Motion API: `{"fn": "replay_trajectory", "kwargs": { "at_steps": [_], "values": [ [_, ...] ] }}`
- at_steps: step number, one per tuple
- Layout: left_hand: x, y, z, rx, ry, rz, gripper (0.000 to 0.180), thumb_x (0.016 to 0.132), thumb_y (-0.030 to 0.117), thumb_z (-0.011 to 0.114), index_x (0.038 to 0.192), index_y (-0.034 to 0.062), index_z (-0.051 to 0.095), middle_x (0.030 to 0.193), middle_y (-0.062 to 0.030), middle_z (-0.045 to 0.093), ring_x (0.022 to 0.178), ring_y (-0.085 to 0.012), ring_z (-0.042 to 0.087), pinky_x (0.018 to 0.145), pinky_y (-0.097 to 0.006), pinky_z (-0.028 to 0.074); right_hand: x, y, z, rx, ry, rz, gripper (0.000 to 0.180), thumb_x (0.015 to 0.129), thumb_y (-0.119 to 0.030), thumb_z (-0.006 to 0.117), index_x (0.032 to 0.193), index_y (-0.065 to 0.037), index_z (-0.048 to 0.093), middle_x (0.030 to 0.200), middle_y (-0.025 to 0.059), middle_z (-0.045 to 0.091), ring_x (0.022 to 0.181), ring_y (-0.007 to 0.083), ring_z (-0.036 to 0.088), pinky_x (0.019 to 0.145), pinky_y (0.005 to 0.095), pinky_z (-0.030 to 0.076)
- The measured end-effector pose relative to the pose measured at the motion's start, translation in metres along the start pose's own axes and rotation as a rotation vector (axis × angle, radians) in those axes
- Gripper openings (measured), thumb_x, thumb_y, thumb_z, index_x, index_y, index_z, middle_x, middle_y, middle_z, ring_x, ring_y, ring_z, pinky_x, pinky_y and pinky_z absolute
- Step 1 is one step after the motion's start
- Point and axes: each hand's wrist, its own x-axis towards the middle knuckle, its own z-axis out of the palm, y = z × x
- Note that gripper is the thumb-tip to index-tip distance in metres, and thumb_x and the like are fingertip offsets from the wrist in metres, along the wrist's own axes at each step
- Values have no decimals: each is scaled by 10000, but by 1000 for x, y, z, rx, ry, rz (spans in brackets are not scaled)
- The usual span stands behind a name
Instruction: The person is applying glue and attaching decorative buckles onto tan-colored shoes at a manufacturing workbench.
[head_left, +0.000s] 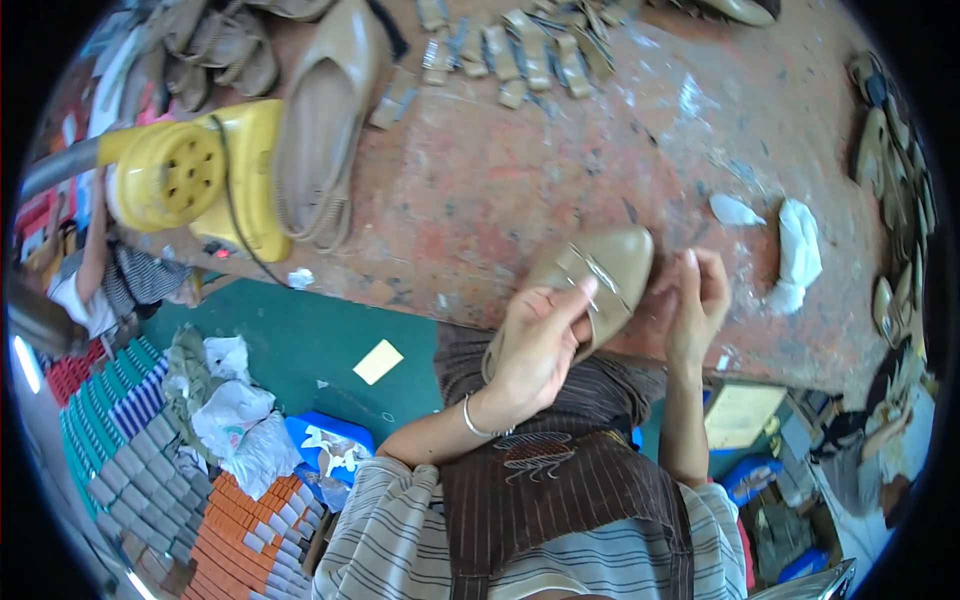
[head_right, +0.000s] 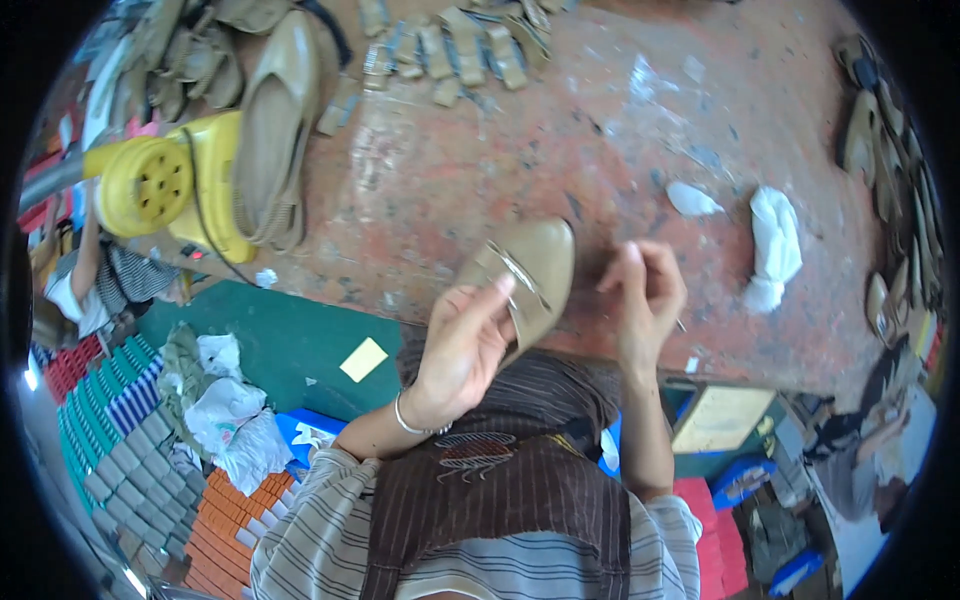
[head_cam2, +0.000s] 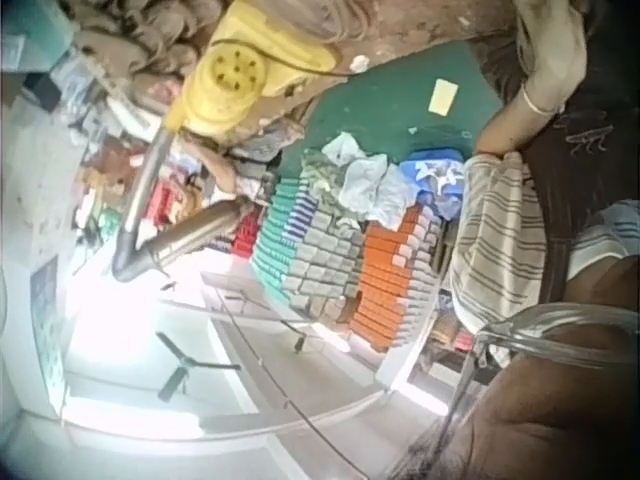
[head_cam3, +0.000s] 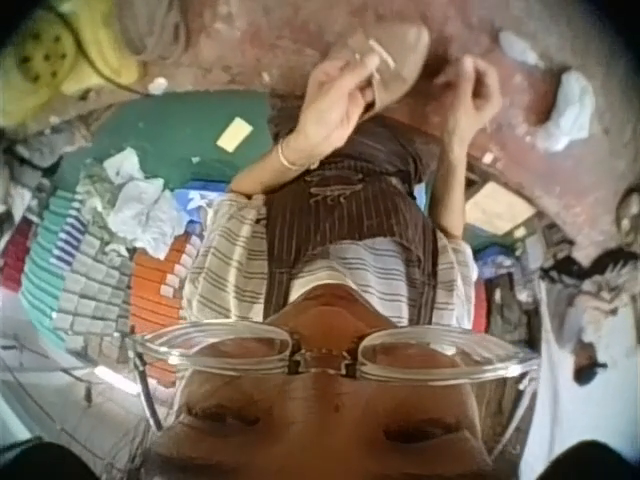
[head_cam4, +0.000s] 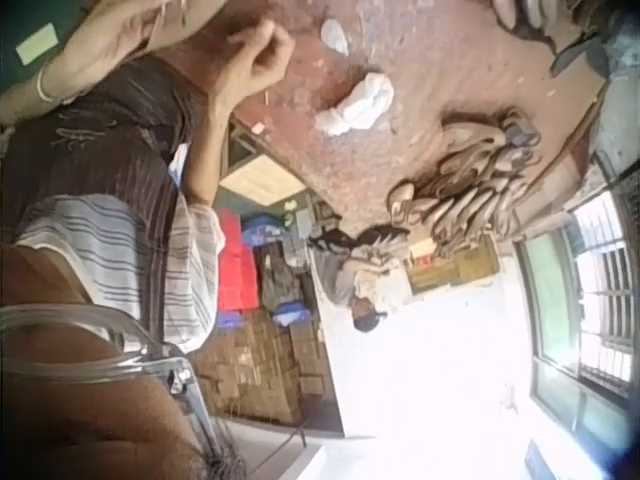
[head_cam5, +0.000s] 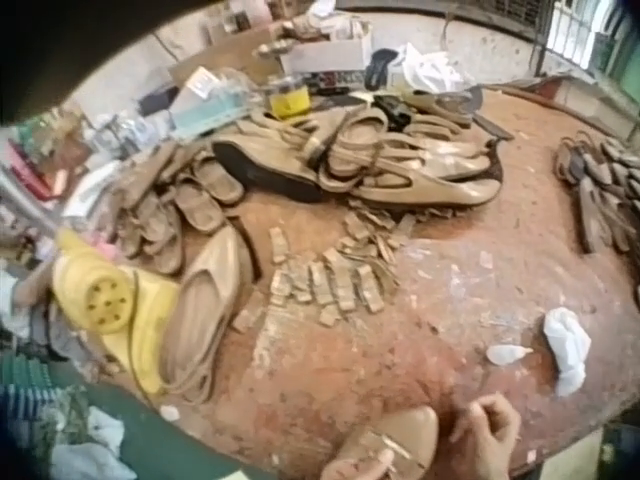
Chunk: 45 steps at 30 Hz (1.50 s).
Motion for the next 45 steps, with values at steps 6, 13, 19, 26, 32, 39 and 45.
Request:
{"fn": "replay_trajectory", "kwargs": {
  "at_steps": [6,13,19,26,32,39,45],
  "values": [
    [-27,35,10,101,-90,-226,209,953,100,543,1109,-40,534,1116,-91,609,1023,-147,601,891,-319,509,-14,34,-6,-293,34,-183,97,914,-75,595,854,-1,610,709,23,566,613,91,511,569,217,396],
    [-37,141,65,316,-328,260,150,881,23,614,1018,34,557,970,-59,609,905,-140,600,809,-273,512,-16,31,-6,-402,13,-284,47,858,-19,629,821,9,618,730,84,580,642,164,534,584,276,404],
    [37,439,96,399,-485,190,184,910,13,554,1062,-92,545,1070,-158,621,990,-227,610,894,-319,515,-16,20,1,-414,-33,-356,55,851,-22,632,814,15,617,714,93,569,627,185,532,577,286,404],
    [68,317,10,2302,380,1154,519,753,352,723,1100,-18,616,979,-213,654,891,-328,634,789,-389,492,-23,26,-19,-274,79,-205,55,852,-23,637,811,5,614,719,44,554,638,115,518,587,227,401],
    [47,295,-71,2442,910,979,248,879,187,541,1027,19,650,781,-231,643,777,-385,641,663,-453,492,22,14,-42,-385,430,-325,373,772,-98,749,1100,-29,583,989,67,566,808,138,555,645,243,448],
    [30,243,9,2081,824,1525,317,897,288,567,1123,71,617,756,-176,643,722,-339,651,657,-445,486,62,11,-44,-668,262,-483,407,700,-129,783,1059,-32,618,991,106,617,943,283,553,834,370,437],
    [41,253,-35,2429,914,838,290,940,224,517,1102,6,618,969,-208,645,873,-352,640,739,-406,494,63,8,-41,-600,270,-437,218,734,-98,752,918,-26,662,922,107,649,883,265,581,800,346,449]
  ]
}}
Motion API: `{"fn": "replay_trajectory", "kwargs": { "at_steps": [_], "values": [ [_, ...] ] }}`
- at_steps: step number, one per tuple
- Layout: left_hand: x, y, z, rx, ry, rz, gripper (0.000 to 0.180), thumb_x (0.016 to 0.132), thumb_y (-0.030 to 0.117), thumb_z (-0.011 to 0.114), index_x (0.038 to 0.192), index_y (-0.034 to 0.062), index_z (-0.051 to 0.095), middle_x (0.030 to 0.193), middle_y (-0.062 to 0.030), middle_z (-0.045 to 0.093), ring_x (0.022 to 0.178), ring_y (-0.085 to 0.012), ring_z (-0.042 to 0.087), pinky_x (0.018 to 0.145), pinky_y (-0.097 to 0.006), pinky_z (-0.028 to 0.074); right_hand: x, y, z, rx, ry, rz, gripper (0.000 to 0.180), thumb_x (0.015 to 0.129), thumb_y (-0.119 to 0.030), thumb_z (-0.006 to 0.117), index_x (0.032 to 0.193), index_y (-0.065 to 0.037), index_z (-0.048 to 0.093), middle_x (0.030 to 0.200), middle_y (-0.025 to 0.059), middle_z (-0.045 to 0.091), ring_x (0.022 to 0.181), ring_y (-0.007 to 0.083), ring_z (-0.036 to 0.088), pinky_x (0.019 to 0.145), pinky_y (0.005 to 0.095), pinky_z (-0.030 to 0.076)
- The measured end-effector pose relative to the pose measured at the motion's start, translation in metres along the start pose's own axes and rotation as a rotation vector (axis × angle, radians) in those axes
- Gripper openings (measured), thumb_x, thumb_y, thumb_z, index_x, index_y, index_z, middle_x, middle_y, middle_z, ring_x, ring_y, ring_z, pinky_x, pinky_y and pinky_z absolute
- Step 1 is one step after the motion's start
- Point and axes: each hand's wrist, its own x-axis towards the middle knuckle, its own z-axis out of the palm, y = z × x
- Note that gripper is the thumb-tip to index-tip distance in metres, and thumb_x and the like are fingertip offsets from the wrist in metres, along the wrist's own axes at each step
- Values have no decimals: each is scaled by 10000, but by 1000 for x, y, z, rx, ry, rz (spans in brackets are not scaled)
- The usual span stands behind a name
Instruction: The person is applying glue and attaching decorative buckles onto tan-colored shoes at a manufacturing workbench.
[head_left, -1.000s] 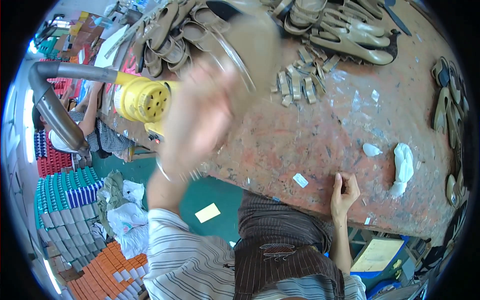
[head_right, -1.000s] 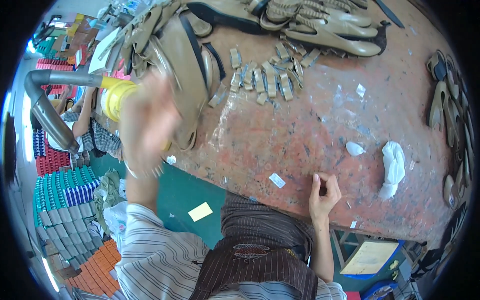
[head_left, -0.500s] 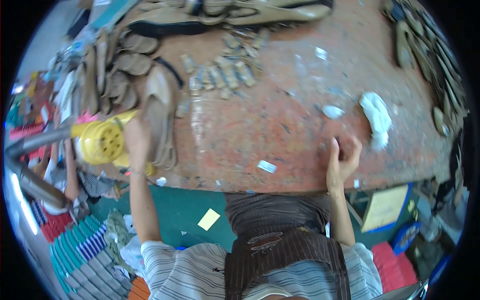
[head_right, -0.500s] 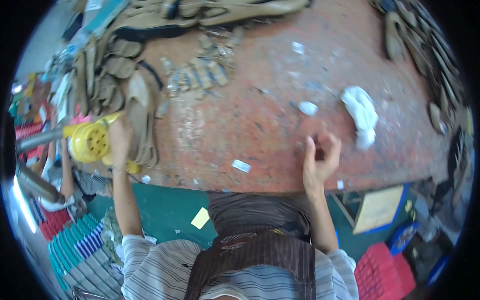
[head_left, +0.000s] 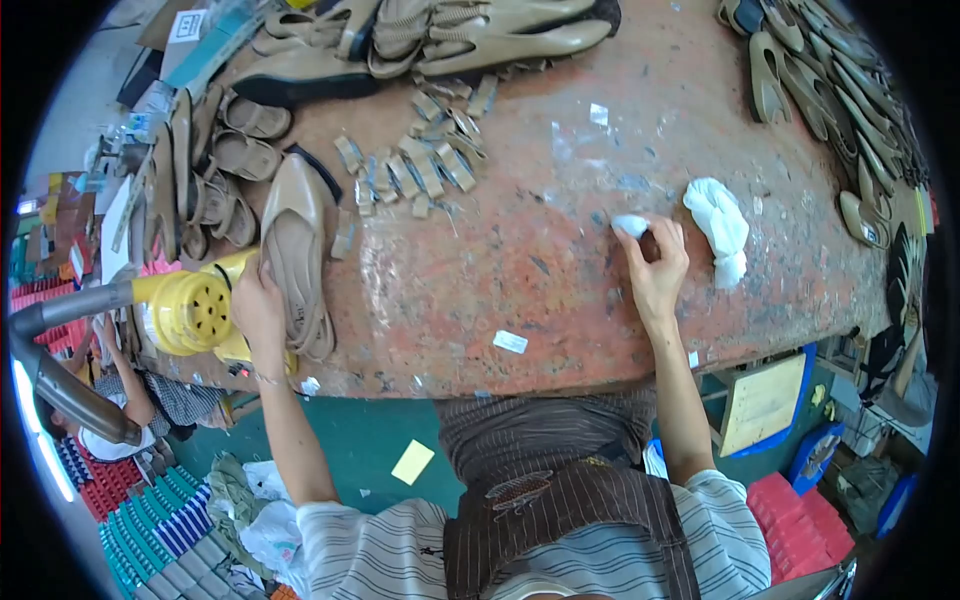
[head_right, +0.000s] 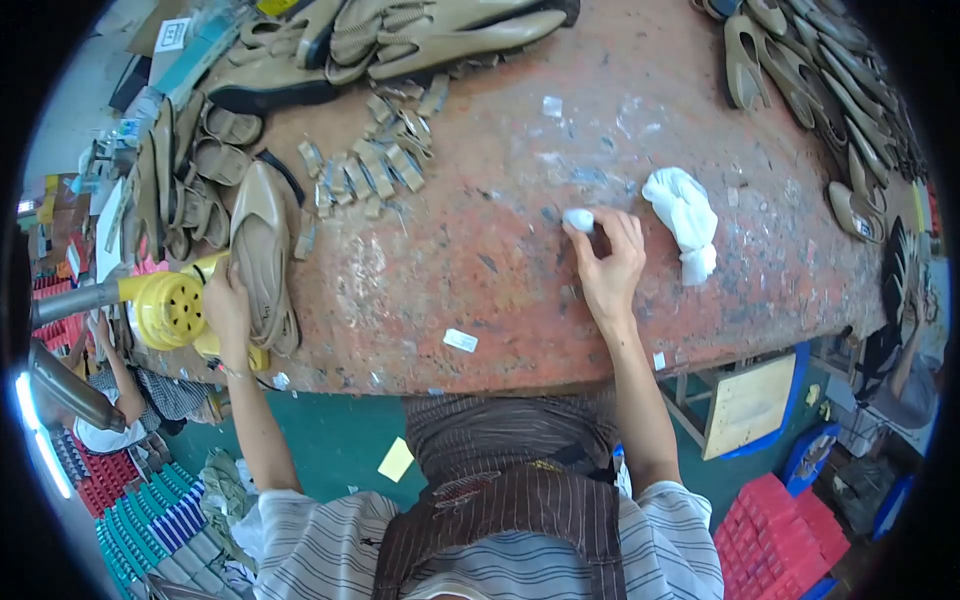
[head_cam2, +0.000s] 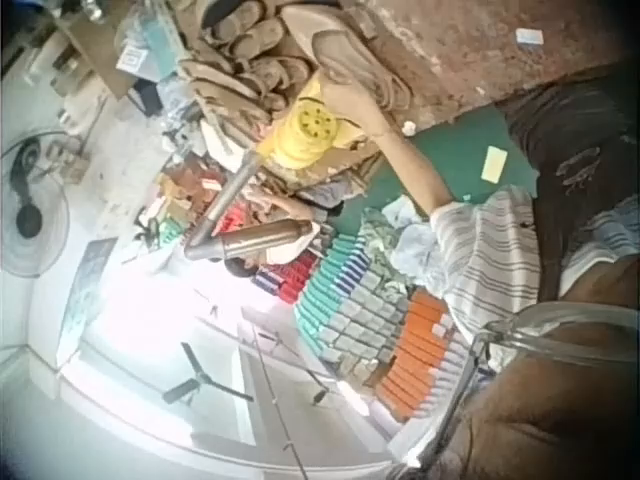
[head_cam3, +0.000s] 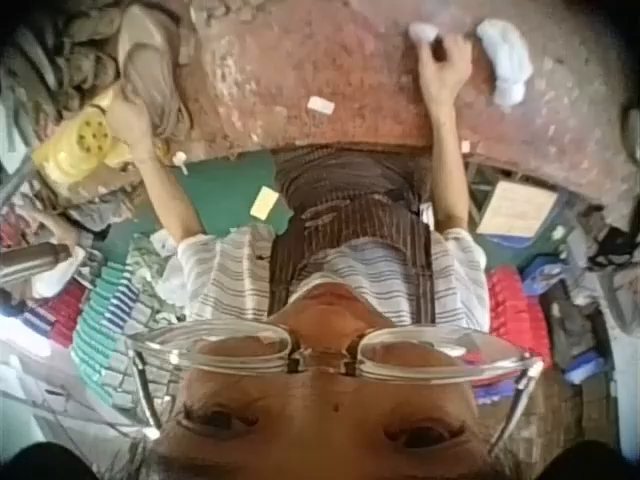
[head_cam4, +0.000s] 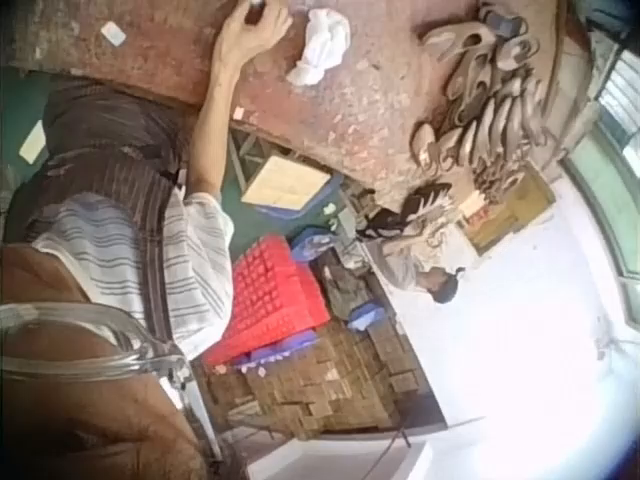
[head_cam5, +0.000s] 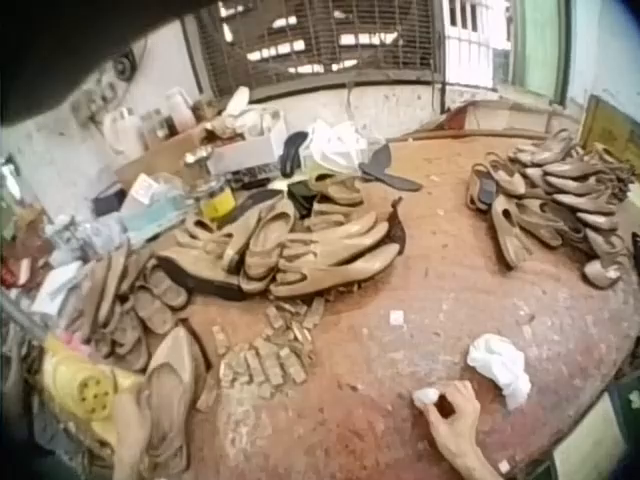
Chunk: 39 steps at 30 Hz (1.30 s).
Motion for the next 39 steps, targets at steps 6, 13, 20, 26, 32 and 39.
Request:
{"fn": "replay_trajectory", "kwargs": {
  "at_steps": [6,13,20,26,32,39],
  "values": [
    [-55,38,-60,-451,627,61,175,928,88,529,1014,-29,627,832,-199,650,728,-302,641,658,-354,488,-25,2,-15,544,-61,224,177,856,8,645,1021,31,584,1054,98,676,936,110,616,839,247,484],
    [-167,116,-15,-900,-334,276,159,896,82,540,986,-36,597,755,-195,623,726,-367,629,654,-421,481,-42,-30,-24,577,-180,227,205,802,49,666,1004,23,644,971,93,693,914,133,624,805,259,494],
    [-209,142,-14,-767,-233,168,276,856,79,605,1117,-7,583,1000,-198,564,853,-379,598,707,-418,488,-52,-38,-23,274,-420,-116,249,718,-40,747,957,-1,693,886,94,687,773,208,617,677,313,481],
    [-222,168,-18,-1784,-714,-134,436,901,2,531,1320,-42,417,1305,-189,454,1205,-269,485,1034,-378,393,-49,-47,-16,108,-480,-302,283,714,-69,743,987,-31,679,857,88,667,721,237,596,643,323,477],
    [-215,209,24,-2459,-714,-616,483,912,-21,484,1363,-73,318,1391,-196,405,1319,-283,380,1129,-417,291,-47,-47,-12,1,-494,-365,256,726,-109,729,968,-51,669,747,66,587,646,236,542,554,336,446],
    [-218,212,32,-2534,-679,-551,457,918,-51,475,1355,-77,344,1414,-201,392,1327,-271,376,1133,-402,274,-42,-51,-11,-64,-524,-393,238,729,-118,721,952,-57,665,722,62,548,648,237,535,537,342,443]
  ]
}}
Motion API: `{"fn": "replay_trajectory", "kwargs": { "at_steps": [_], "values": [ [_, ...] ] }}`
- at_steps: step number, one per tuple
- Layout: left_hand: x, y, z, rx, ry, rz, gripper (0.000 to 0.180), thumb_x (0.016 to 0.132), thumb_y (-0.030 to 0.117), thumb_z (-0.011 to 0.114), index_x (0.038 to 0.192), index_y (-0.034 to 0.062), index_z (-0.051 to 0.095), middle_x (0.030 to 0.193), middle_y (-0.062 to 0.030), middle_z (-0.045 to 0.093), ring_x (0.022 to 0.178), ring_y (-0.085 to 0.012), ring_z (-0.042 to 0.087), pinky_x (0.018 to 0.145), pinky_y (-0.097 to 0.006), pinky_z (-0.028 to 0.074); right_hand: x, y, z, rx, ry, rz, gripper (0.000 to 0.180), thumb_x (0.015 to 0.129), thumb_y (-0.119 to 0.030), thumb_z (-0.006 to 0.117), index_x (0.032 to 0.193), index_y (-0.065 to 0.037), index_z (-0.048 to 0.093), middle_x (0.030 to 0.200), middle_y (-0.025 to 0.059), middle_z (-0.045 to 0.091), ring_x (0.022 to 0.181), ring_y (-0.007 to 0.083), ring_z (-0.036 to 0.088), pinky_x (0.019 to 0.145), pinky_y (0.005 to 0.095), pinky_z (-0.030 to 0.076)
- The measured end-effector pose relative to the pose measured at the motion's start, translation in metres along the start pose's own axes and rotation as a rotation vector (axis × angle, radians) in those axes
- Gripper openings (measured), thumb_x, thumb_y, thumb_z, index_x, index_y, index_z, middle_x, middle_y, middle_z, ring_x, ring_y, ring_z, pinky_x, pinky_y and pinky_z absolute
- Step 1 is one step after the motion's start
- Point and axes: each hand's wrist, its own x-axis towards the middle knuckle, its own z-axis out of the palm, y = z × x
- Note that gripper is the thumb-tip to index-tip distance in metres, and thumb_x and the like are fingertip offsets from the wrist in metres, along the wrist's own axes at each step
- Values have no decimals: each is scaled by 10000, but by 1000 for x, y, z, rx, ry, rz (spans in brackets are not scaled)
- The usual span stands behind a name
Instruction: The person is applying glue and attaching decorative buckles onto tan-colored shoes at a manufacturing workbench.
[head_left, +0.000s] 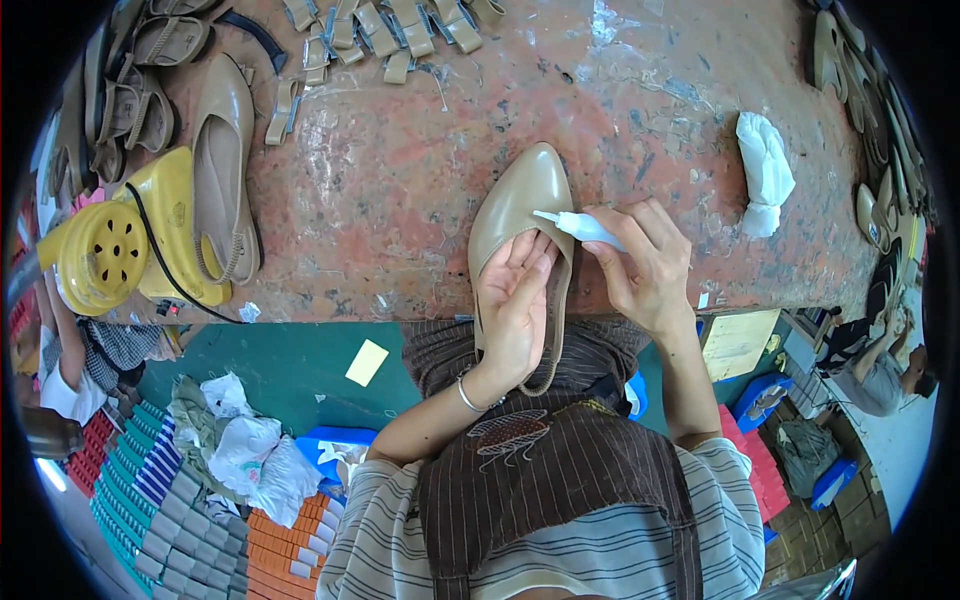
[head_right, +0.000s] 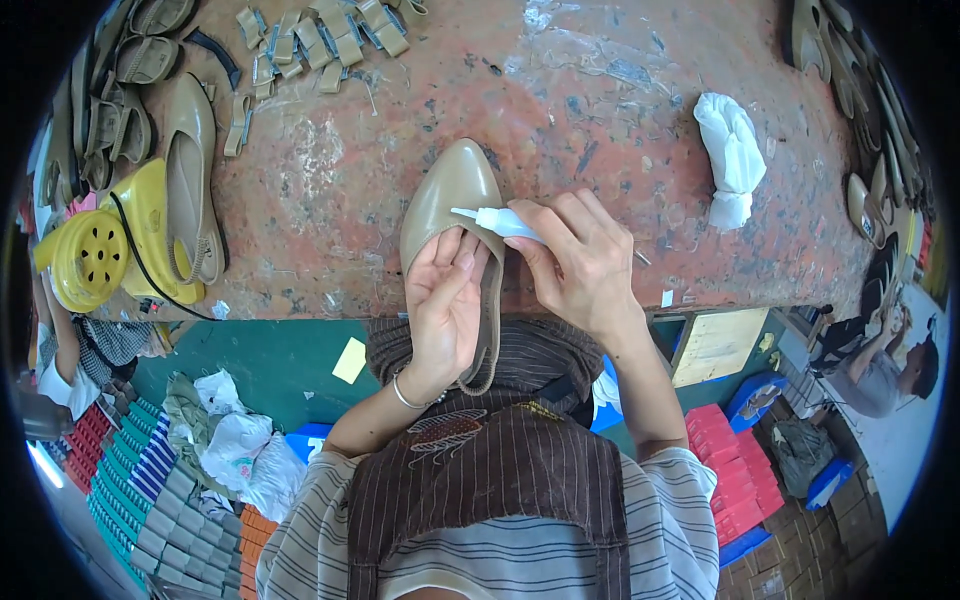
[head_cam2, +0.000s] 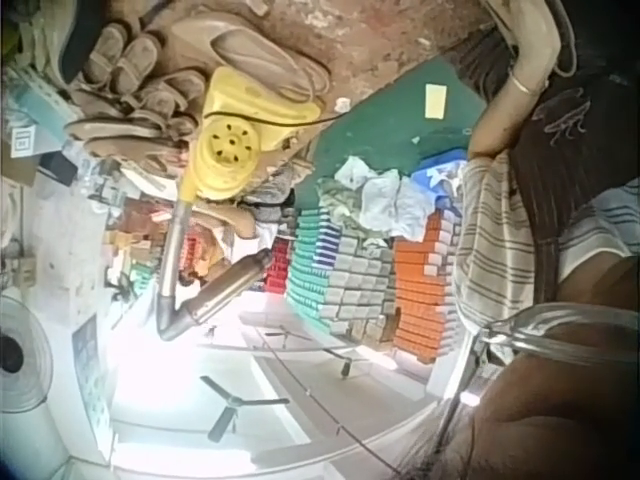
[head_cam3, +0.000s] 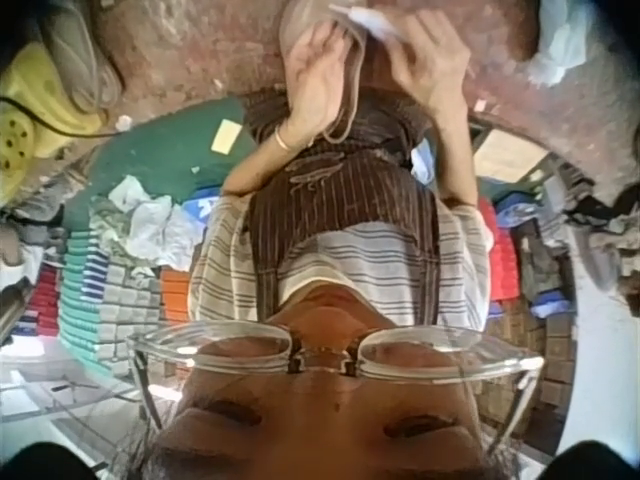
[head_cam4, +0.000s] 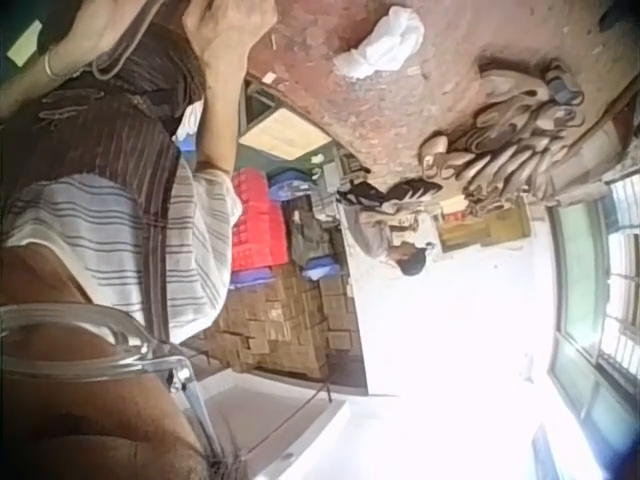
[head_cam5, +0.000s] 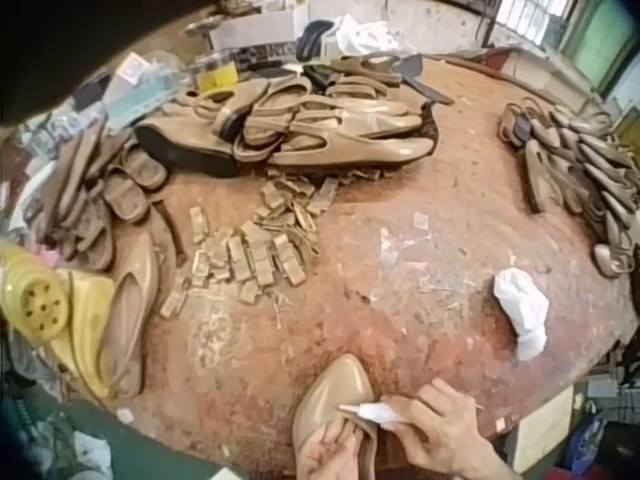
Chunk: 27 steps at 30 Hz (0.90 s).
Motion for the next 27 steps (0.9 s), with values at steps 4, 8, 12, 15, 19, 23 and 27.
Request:
{"fn": "replay_trajectory", "kwargs": {
  "at_steps": [4,8,12,15,19,23,27],
  "values": [
    [0,-1,-2,-1,13,1,456,917,-54,470,1354,-78,344,1421,-205,383,1327,-276,376,1134,-409,274,5,-3,-2,-42,-35,-6,236,731,-129,716,950,-57,663,724,65,549,652,242,537,535,346,447],
    [0,-2,-3,7,16,1,460,916,-57,465,1359,-80,339,1417,-208,388,1323,-281,382,1133,-418,273,7,-3,-2,-62,-49,-16,224,736,-131,712,942,-59,661,721,66,543,652,246,536,529,348,447],
    [0,-1,-4,10,13,1,469,914,-64,459,1366,-77,334,1413,-208,393,1320,-281,386,1131,-421,276,10,-7,-4,-69,-61,-5,218,733,-126,711,933,-59,657,721,65,537,651,245,532,524,347,443],
    [0,-2,-5,3,5,8,464,913,-67,457,1363,-74,341,1410,-207,399,1316,-277,392,1127,-420,283,12,-9,-5,-81,-74,-9,219,729,-124,711,929,-60,651,721,63,534,654,243,530,522,347,442],
    [1,-1,-3,14,-6,10,454,913,-68,455,1356,-73,353,1404,-205,409,1310,-273,402,1123,-415,289,15,-12,-7,-88,-84,-9,227,724,-125,713,931,-61,646,725,59,536,661,242,531,527,347,444],
    [0,-1,-4,12,20,8,432,913,-46,466,1332,-80,367,1383,-199,431,1302,-276,410,1128,-418,281,13,-11,-9,-101,-101,2,222,725,-126,714,926,-62,646,730,61,542,661,246,533,536,351,450],
    [0,-1,-3,8,41,2,411,912,-32,480,1307,-85,379,1357,-188,459,1286,-270,424,1130,-420,281,10,-8,-12,-92,-86,18,203,726,-125,716,909,-62,652,723,64,543,655,249,533,539,357,453]
  ]
}}
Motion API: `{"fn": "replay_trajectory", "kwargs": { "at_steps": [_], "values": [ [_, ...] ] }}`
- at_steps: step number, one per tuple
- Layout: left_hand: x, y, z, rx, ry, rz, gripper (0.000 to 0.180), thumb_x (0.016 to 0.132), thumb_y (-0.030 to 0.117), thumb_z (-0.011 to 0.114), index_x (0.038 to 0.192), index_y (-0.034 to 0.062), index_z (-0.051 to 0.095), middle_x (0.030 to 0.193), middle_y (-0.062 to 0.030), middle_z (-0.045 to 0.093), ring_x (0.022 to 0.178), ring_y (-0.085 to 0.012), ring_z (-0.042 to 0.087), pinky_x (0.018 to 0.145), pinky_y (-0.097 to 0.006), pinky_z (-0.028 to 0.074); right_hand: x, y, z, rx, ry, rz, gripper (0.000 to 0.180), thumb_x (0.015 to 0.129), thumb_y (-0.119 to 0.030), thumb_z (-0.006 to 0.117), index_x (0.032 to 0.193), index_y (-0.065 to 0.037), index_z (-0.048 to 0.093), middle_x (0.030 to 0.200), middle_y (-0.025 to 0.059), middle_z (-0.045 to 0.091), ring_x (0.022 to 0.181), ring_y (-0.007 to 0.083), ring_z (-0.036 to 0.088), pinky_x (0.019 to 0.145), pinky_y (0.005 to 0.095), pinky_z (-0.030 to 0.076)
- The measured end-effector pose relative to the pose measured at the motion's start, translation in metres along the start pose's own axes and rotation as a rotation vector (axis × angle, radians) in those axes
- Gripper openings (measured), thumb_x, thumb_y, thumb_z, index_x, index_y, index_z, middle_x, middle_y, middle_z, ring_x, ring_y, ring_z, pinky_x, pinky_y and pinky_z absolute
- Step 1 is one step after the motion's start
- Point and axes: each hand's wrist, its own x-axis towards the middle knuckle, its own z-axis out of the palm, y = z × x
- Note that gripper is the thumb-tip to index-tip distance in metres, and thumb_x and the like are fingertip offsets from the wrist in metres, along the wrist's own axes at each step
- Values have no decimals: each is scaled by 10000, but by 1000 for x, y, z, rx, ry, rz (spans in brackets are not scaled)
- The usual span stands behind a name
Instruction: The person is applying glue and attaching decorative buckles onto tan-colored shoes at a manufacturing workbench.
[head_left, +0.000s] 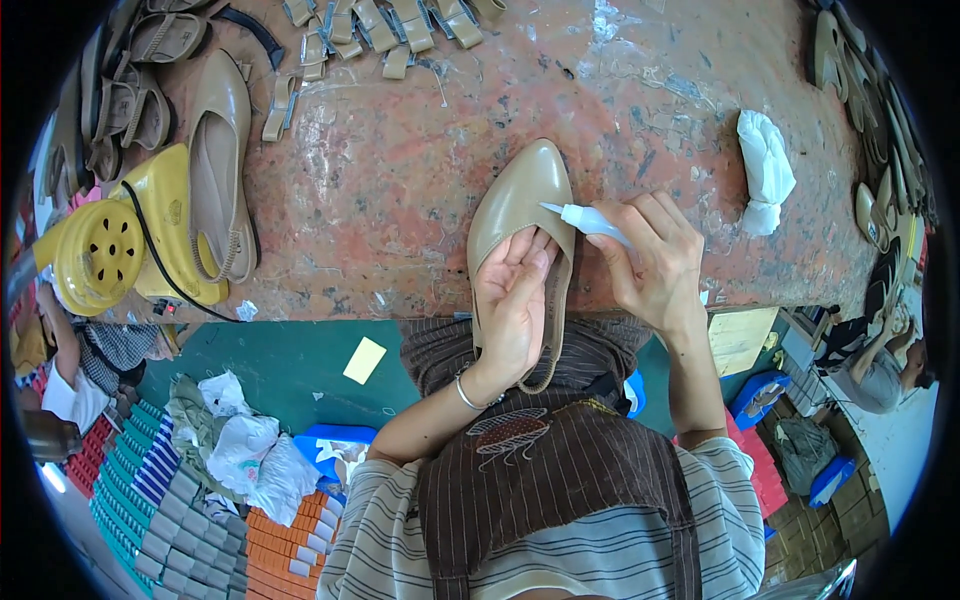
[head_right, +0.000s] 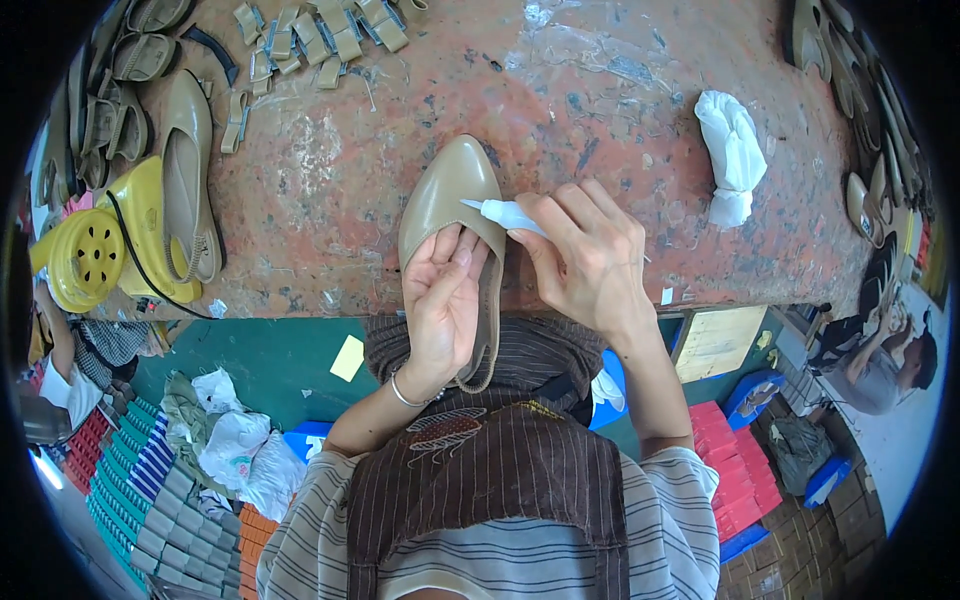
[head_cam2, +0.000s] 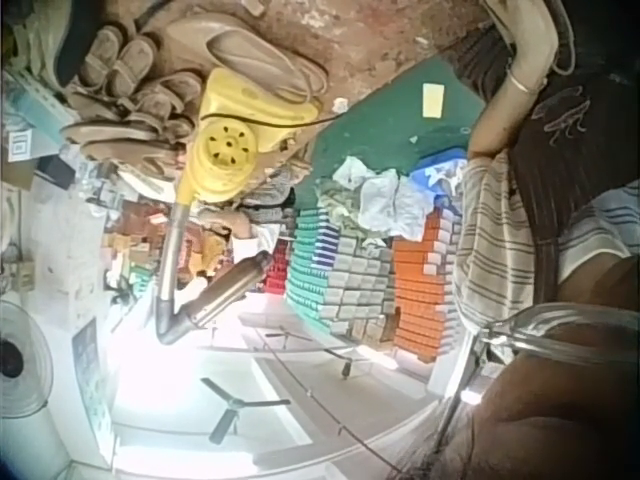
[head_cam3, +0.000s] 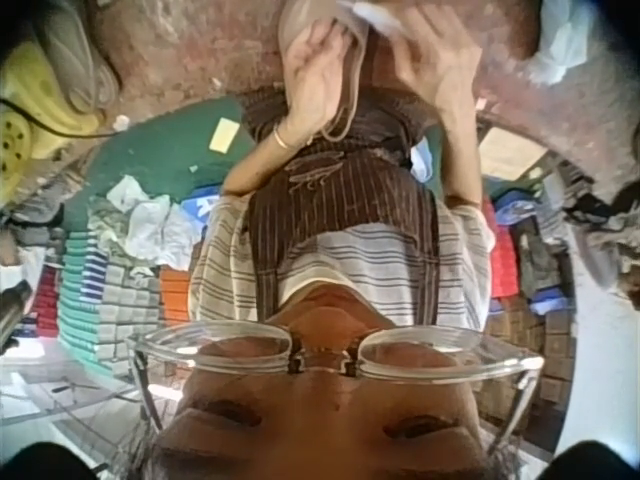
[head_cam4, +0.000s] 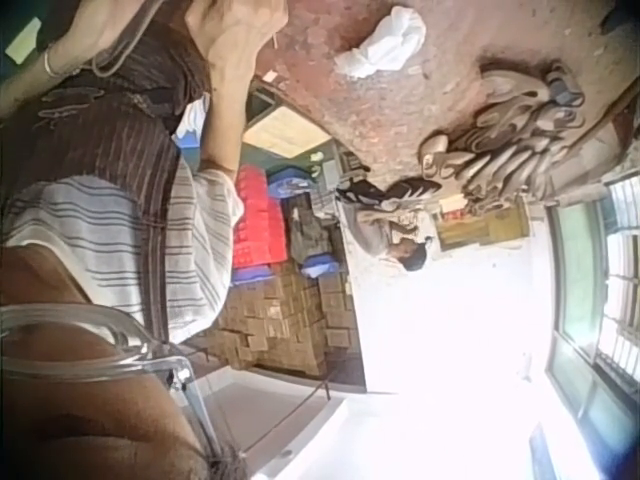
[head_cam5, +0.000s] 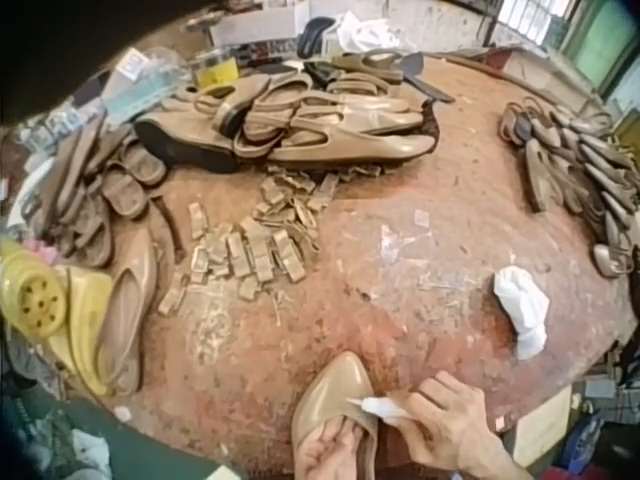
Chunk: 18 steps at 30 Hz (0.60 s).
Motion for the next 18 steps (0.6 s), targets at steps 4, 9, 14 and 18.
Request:
{"fn": "replay_trajectory", "kwargs": {
  "at_steps": [4,9,14,18],
  "values": [
    [0,0,0,3,4,4,395,910,-34,486,1292,-86,400,1342,-187,476,1274,-263,437,1126,-422,289,-3,8,-1,65,0,37,225,725,-109,723,936,-51,666,753,71,584,661,250,549,564,344,463],
    [1,-2,-4,-18,4,2,359,906,-34,496,1257,-84,439,1313,-181,499,1255,-260,458,1118,-425,305,-12,30,6,433,279,323,184,830,-23,661,1009,8,631,931,98,674,845,144,614,749,275,484],
    [3,1,-4,-31,-14,-11,415,918,-46,475,1319,-99,384,1378,-207,440,1302,-276,417,1125,-411,293,-5,64,21,315,463,352,217,891,-11,584,1092,28,514,1043,139,671,1030,247,612,919,321,455],
    [1,0,-7,-51,27,-27,337,902,-25,511,1228,-85,452,1272,-174,525,1245,-266,467,1110,-417,316,-7,46,26,-4,563,339,290,868,8,598,1137,9,491,1008,151,674,1118,326,577,968,360,431]
  ]
}}
